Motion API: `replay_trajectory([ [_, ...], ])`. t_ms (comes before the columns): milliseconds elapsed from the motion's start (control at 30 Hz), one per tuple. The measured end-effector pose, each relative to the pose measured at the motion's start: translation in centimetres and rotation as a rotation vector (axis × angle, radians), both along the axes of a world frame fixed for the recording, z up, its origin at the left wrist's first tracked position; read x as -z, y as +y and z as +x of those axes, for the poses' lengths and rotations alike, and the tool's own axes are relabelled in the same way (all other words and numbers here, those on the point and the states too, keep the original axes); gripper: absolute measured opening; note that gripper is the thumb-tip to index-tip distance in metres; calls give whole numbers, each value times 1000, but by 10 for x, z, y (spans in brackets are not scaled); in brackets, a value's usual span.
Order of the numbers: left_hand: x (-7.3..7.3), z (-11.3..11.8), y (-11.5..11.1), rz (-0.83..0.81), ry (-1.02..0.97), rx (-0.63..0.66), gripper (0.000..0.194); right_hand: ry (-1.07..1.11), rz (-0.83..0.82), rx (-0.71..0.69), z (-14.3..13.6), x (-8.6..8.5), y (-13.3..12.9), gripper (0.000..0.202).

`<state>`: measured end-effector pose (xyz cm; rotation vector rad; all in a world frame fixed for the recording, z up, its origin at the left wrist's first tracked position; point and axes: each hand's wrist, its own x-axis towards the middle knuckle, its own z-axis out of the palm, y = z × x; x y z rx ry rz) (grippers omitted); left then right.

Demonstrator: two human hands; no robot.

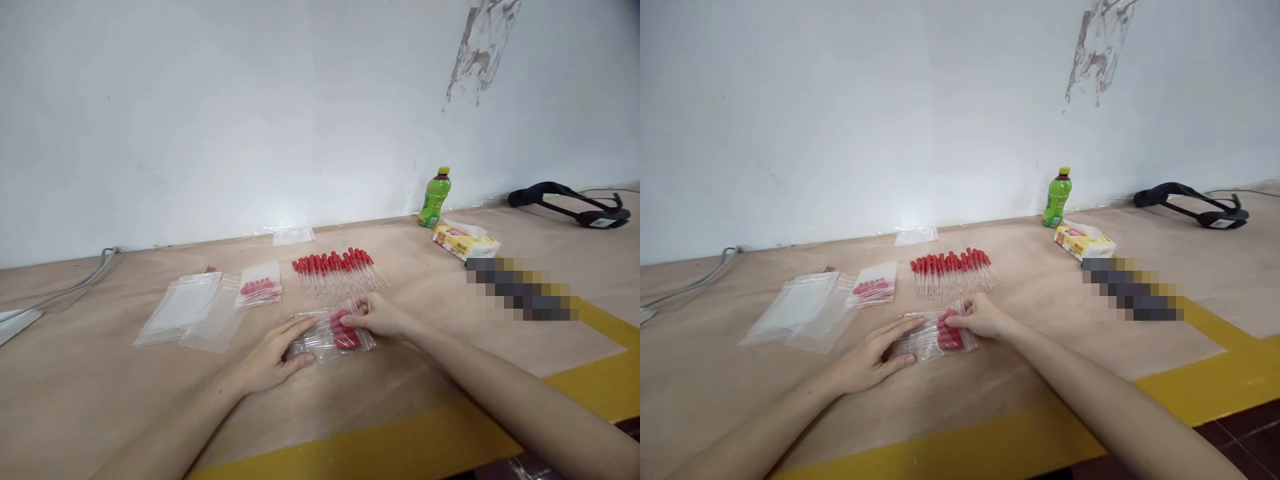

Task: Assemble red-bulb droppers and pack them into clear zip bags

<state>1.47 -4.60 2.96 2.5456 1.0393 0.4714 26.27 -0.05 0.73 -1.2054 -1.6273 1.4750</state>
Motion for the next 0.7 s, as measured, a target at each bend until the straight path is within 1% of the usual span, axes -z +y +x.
replay_trajectory([
  [67,-1,0,-1,-5,-12,3,53,49,-45,-47,-2,-4,-4,35],
  [133,-2,0,-2,16,-34,-8,52,132,-107,-37,-1,-8,-7,31],
  [167,-2,0,-2,43,-54,-34,50,198,-151,-34,0,-10,-8,30],
  [200,-2,0,-1,76,-83,-85,47,270,-193,-28,1,-12,-9,28],
  [267,-2,-1,-1,117,-174,-264,41,418,-241,-2,4,-14,-9,24],
  [300,-2,-1,-1,98,-234,-357,40,483,-245,15,5,-15,-9,21],
  [333,-2,-1,-1,34,-297,-426,41,544,-241,35,5,-15,-9,19],
  [367,-3,0,-2,-79,-361,-454,44,599,-236,55,4,-16,-8,18],
  [400,-4,2,-4,-229,-430,-439,49,647,-236,72,2,-16,-8,17],
  [467,-6,10,-8,-557,-586,-321,58,714,-246,93,-3,-16,-10,18],
  [500,-7,14,-9,-694,-669,-266,61,730,-257,94,-6,-16,-12,20],
  [533,-7,19,-11,-794,-750,-229,61,737,-271,78,-10,-16,-14,21],
  [600,-4,29,-12,-893,-900,-214,55,712,-310,3,-18,-14,-21,26],
  [633,-2,33,-12,-912,-962,-233,49,678,-330,-48,-21,-13,-25,27],
  [700,3,36,-9,-915,-1081,-312,34,584,-345,-154,-26,-11,-31,27],
])
